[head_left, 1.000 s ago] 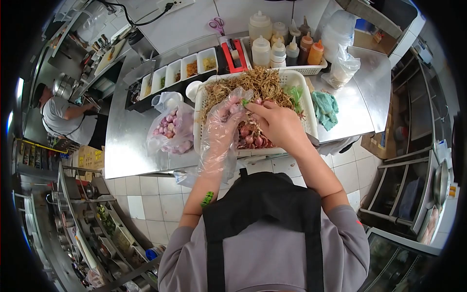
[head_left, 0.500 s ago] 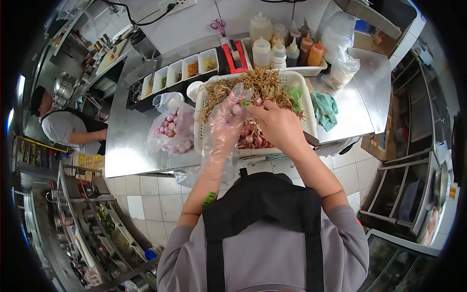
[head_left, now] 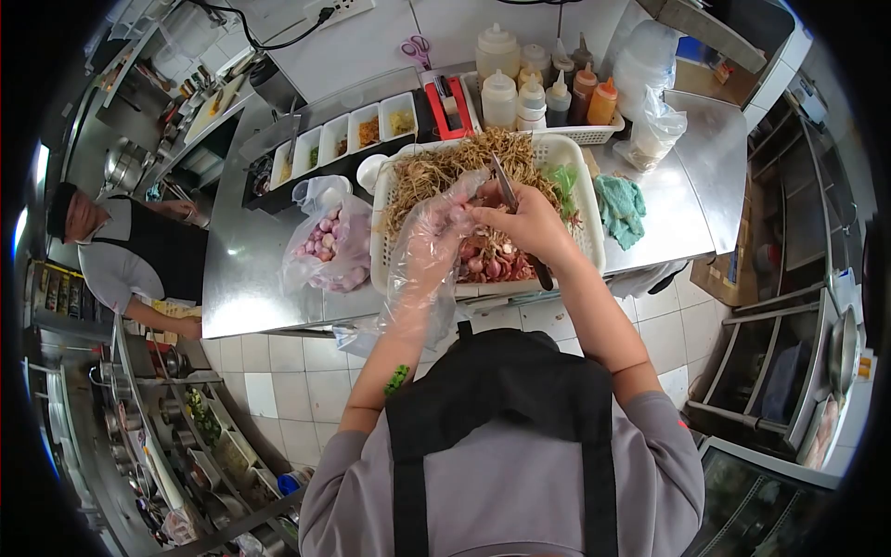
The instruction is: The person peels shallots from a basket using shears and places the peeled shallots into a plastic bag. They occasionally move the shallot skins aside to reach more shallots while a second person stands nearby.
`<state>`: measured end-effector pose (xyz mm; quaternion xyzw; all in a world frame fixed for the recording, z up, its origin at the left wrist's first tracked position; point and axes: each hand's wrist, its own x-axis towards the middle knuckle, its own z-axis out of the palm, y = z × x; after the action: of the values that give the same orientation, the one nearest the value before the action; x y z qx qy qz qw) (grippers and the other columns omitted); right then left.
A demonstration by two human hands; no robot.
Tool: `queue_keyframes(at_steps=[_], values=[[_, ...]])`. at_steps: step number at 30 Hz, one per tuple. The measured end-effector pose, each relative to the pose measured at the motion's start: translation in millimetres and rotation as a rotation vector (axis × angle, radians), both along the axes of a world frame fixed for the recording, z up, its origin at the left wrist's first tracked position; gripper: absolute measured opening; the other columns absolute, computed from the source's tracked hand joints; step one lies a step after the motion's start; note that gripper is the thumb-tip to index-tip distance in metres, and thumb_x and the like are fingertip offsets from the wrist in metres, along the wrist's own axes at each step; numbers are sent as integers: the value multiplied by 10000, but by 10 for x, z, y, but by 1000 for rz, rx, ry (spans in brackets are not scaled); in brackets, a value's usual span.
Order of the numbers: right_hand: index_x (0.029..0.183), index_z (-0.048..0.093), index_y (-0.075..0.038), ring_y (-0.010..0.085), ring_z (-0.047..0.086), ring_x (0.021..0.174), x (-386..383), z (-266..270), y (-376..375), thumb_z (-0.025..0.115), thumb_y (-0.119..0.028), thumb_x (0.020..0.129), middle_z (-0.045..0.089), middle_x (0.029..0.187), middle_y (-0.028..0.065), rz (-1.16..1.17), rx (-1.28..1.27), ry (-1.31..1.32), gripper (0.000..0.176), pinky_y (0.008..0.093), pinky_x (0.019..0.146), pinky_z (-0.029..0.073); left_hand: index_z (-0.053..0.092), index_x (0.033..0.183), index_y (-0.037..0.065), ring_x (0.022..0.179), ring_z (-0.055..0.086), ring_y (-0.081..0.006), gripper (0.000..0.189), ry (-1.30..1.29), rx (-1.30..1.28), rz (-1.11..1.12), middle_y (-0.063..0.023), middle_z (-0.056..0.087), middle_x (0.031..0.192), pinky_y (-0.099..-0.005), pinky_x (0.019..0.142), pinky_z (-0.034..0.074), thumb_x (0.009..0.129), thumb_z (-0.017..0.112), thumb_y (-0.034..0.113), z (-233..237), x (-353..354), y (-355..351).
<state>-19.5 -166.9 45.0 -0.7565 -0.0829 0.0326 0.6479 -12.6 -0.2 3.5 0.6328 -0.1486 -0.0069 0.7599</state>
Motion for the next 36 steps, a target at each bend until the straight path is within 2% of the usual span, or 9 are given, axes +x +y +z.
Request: queue_keyframes(at_steps=[5, 11, 16, 23, 26, 27, 29, 32, 36], values=[[954, 628, 18, 89, 534, 675, 7, 2, -9, 702, -189, 794, 628, 785, 56, 64, 42, 264, 272, 241, 642, 438, 577, 1044, 19, 908, 569, -122, 244, 33, -21, -68, -36, 578, 965, -247, 799, 478, 817, 662, -3, 35, 35, 23], [919, 617, 7, 71, 506, 547, 32, -72, 15, 691, -161, 806, 600, 690, 29, 25, 297, 232, 215, 228, 489, 385, 567, 1028, 21, 865, 591, -141, 244, -251, 43, -6, -39, 582, 916, -275, 784, 502, 808, 668, -9, -7, 42, 35], [955, 588, -2, 24, 401, 440, 34, -97, -17, 710, -139, 792, 593, 688, 2, 22, 475, 292, 245, 196, 394, 269, 543, 981, 28, 856, 591, -138, 216, -135, -57, 40, -53, 569, 927, -271, 772, 513, 808, 659, -30, -17, 4, 24], [972, 585, -3, 58, 521, 648, -71, 10, 36, 720, -131, 785, 608, 780, 14, -57, 302, 88, 263, 221, 596, 430, 525, 986, 27, 876, 593, -143, 235, -250, -116, 73, -63, 581, 945, -286, 773, 519, 805, 645, -62, 62, -62, 2], [1022, 547, -3, 0, 389, 440, -53, -32, 44, 707, -68, 788, 588, 709, -4, -38, 297, 36, 291, 185, 378, 232, 548, 1017, 9, 895, 602, -160, 221, -366, 54, 137, -86, 600, 983, -290, 787, 522, 821, 633, -45, -2, -21, 25], [1022, 562, 4, 15, 432, 483, -48, -35, 47, 705, -82, 790, 601, 734, 7, -62, 276, 19, 286, 189, 410, 284, 548, 1017, 9, 895, 602, -160, 221, -366, 54, 138, -86, 600, 983, -290, 787, 522, 821, 633, -45, 75, -39, 15], [1022, 578, 12, 29, 474, 527, -39, -54, 46, 703, -96, 792, 615, 758, 18, -84, 256, 3, 283, 193, 441, 336, 575, 1040, -7, 922, 608, -176, 211, 201, -148, 21, -112, 607, 1038, -293, 813, 525, 836, 626, -16, 292, -104, -19], [1012, 607, 27, 72, 546, 656, -19, -57, -5, 693, -132, 799, 629, 790, 30, -209, 29, -127, 279, 235, 577, 438, 586, 1092, 13, 945, 596, -151, 233, 279, -450, 25, -103, 601, 1097, -257, 818, 509, 868, 622, 67, 88, -76, 5], [1039, 605, 21, 211, 606, 750, -22, 43, -115, 682, -212, 798, 648, 857, 129, -228, -275, -76, 344, 327, 715, 481, 552, 1150, 8, 935, 601, -151, 291, 310, -349, 102, -97, 605, 1090, -262, 814, 513, 868, 612, 48, 46, -13, 35]])
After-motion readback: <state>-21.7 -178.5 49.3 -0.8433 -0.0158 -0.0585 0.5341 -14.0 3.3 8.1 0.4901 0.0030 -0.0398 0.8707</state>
